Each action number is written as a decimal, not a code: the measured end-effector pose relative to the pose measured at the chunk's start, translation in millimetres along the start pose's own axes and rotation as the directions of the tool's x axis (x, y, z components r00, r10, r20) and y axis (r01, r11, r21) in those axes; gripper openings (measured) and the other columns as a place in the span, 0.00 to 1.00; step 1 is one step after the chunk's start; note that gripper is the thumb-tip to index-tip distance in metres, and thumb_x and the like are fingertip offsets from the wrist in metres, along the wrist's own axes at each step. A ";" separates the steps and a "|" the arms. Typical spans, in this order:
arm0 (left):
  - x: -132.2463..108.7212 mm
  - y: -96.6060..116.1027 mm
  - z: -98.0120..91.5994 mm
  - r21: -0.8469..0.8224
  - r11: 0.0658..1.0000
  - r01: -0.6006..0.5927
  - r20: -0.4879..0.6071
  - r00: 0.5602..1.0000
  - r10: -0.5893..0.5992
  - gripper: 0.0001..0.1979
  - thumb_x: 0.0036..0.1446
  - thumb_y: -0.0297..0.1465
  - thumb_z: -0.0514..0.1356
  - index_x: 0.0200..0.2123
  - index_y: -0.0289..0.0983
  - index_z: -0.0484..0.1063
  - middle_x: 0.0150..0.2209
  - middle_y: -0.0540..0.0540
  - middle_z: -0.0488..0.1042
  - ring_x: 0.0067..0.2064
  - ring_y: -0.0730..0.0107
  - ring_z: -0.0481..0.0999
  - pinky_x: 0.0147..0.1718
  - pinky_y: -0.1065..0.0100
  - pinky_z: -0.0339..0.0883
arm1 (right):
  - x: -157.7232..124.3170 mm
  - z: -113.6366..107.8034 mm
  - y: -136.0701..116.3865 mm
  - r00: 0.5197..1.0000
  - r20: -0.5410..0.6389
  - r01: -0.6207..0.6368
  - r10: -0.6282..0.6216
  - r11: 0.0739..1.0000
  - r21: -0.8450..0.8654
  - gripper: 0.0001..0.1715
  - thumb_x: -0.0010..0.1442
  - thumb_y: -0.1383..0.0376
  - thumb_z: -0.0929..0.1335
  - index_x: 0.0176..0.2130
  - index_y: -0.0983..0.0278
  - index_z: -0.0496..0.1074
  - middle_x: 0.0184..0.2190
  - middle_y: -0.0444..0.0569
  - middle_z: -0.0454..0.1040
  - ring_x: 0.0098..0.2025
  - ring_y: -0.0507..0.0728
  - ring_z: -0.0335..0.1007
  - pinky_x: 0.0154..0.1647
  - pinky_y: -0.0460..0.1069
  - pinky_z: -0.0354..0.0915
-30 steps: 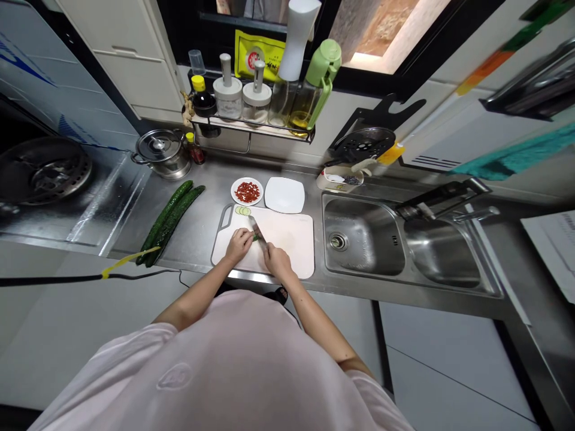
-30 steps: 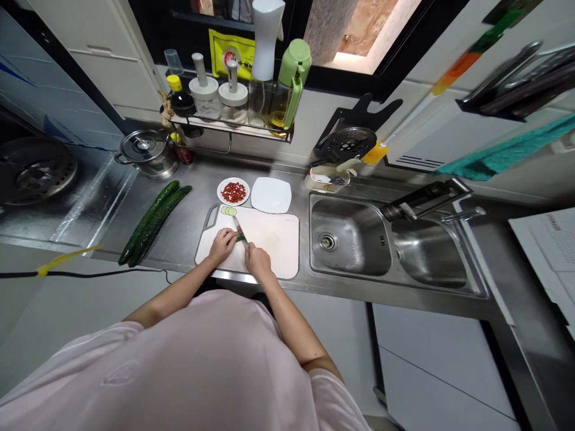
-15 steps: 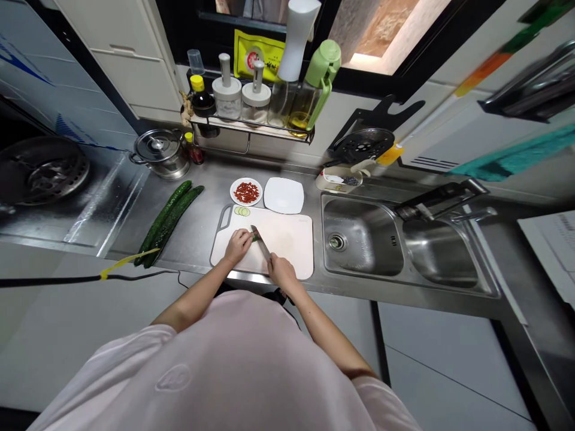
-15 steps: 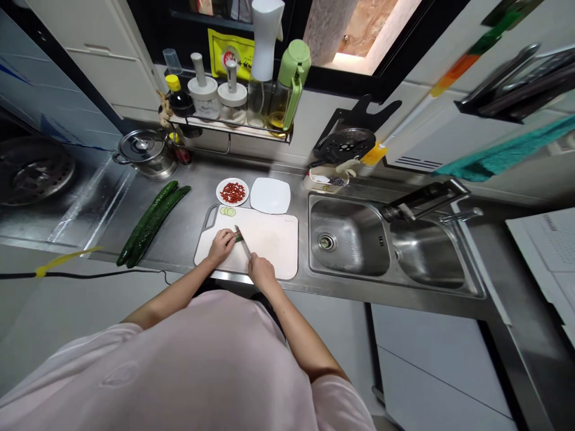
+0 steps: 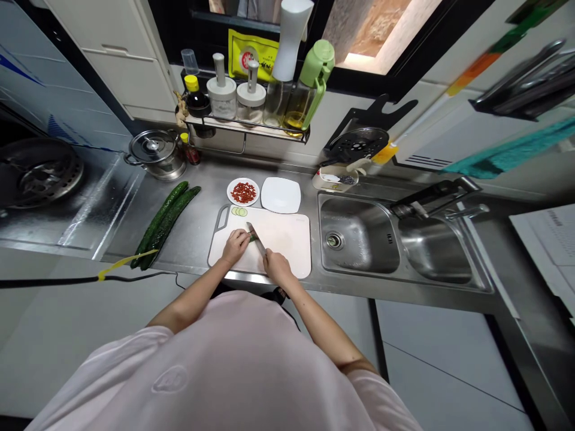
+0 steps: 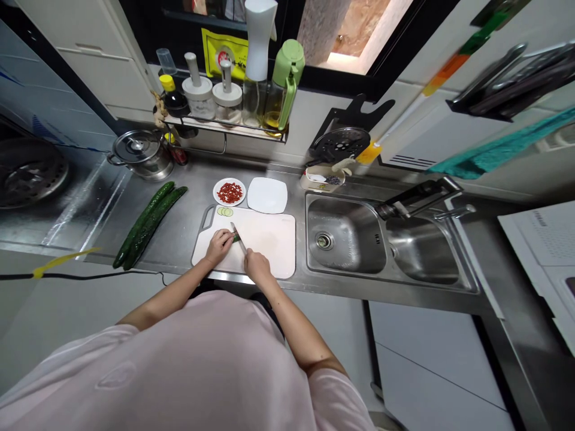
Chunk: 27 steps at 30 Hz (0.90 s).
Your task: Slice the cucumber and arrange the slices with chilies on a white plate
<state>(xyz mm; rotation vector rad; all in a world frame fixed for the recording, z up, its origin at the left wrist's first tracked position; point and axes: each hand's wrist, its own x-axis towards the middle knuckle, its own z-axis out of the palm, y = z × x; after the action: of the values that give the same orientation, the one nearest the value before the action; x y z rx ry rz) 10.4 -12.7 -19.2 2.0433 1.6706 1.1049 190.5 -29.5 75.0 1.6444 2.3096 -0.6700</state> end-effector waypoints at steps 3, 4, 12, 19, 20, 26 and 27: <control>-0.1 -0.5 0.0 -0.004 1.000 -0.003 -0.003 1.000 0.003 0.11 0.60 0.30 0.51 0.42 0.40 0.71 0.38 0.45 0.68 0.43 0.67 0.67 0.43 0.63 0.64 | 8.8 -1.0 -3.8 1.000 0.008 0.001 -0.001 1.000 -0.004 0.14 0.65 0.66 0.55 0.45 0.66 0.63 0.36 0.55 0.73 0.39 0.58 0.71 0.36 0.48 0.59; -0.1 -0.8 0.2 -0.004 1.000 -0.003 -0.003 1.000 0.003 0.11 0.60 0.30 0.51 0.42 0.40 0.71 0.38 0.45 0.68 0.43 0.67 0.67 0.43 0.62 0.64 | 11.6 -1.6 -5.4 1.000 0.012 -0.001 0.001 1.000 -0.007 0.14 0.65 0.66 0.55 0.46 0.66 0.63 0.36 0.55 0.73 0.39 0.58 0.71 0.37 0.48 0.59; -0.2 -2.6 0.7 0.002 1.000 0.001 0.008 1.000 -0.001 0.10 0.60 0.31 0.51 0.40 0.40 0.71 0.38 0.45 0.68 0.43 0.67 0.67 0.43 0.63 0.64 | 24.2 -6.4 -13.8 1.000 -0.020 0.008 -0.008 1.000 -0.017 0.15 0.65 0.66 0.54 0.46 0.66 0.63 0.37 0.56 0.74 0.39 0.59 0.71 0.37 0.49 0.60; 0.0 0.2 -0.2 -0.016 1.000 0.008 0.012 1.000 -0.008 0.11 0.60 0.31 0.50 0.42 0.40 0.70 0.39 0.45 0.68 0.44 0.67 0.67 0.45 0.62 0.63 | -0.3 -3.4 0.5 0.999 0.036 0.013 -0.012 1.000 -0.019 0.14 0.64 0.67 0.55 0.45 0.66 0.63 0.36 0.56 0.74 0.39 0.59 0.71 0.36 0.49 0.60; -0.1 0.2 0.0 -0.018 1.000 0.006 0.011 1.000 -0.006 0.11 0.60 0.31 0.50 0.41 0.40 0.70 0.39 0.45 0.68 0.44 0.67 0.67 0.45 0.62 0.63 | -4.2 -2.3 3.0 0.999 0.035 0.018 -0.017 1.000 -0.022 0.14 0.64 0.67 0.55 0.45 0.66 0.63 0.36 0.56 0.74 0.39 0.59 0.71 0.36 0.49 0.60; -0.1 -0.6 0.6 -0.019 1.000 0.006 0.006 1.000 -0.006 0.10 0.60 0.31 0.50 0.40 0.40 0.70 0.39 0.45 0.68 0.44 0.67 0.67 0.45 0.62 0.63 | -5.9 -3.0 3.1 0.999 0.044 0.016 -0.015 0.999 -0.027 0.14 0.65 0.66 0.55 0.45 0.66 0.63 0.36 0.56 0.74 0.39 0.59 0.71 0.36 0.49 0.59; 0.0 -0.7 0.6 -0.018 1.000 0.006 0.007 1.000 -0.006 0.10 0.60 0.31 0.50 0.41 0.40 0.70 0.39 0.45 0.68 0.44 0.67 0.67 0.45 0.62 0.63 | -3.5 -4.3 1.4 0.999 0.051 0.012 -0.011 1.000 -0.025 0.14 0.65 0.66 0.55 0.45 0.66 0.63 0.36 0.56 0.74 0.40 0.59 0.71 0.37 0.49 0.59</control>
<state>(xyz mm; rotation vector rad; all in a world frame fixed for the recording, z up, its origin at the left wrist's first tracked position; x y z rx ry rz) 10.3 -12.3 -20.0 2.0281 1.6563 1.1057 193.4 -29.9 79.9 1.5851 2.2841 -0.6741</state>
